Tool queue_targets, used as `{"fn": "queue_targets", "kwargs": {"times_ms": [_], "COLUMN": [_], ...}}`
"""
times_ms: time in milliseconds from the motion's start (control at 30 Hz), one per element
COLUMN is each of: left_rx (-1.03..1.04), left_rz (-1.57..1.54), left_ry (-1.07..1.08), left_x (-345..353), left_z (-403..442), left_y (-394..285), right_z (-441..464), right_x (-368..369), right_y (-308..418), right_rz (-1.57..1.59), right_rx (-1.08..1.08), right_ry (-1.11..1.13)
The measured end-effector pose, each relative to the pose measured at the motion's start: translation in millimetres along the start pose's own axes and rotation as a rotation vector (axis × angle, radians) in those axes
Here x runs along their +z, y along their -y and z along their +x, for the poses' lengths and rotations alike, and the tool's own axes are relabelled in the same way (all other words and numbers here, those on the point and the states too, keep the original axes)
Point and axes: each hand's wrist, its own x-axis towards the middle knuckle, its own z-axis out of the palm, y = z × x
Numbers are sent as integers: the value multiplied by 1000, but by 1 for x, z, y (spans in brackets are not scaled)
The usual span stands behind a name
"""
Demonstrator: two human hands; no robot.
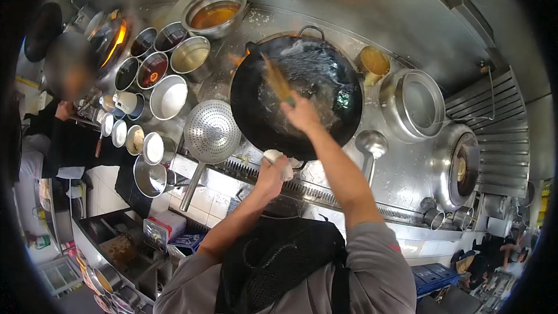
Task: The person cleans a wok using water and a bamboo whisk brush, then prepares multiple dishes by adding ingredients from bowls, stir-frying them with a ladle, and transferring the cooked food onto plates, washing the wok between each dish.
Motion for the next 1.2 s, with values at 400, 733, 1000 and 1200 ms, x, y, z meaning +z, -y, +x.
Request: {"fn": "queue_targets", "kwargs": {"times_ms": [400,733,1000,1200], "left_rx": [-196,-235,-276,-163], "left_rz": [-148,-195,-179,-194], "left_ry": [86,138,145,189], "left_x": [2,-4,-18,-11], "left_z": [-24,-23,-18,-25], "left_y": [-47,-48,-36,-40], "right_z": [-53,-111,6,-60], "right_x": [-117,-81,-18,0], "right_y": [-53,-41,-17,38], "right_rz": [-420,-720,-147,413], "right_rx": [-137,-15,65,219], "right_ry": [283,300,-68,372]}}
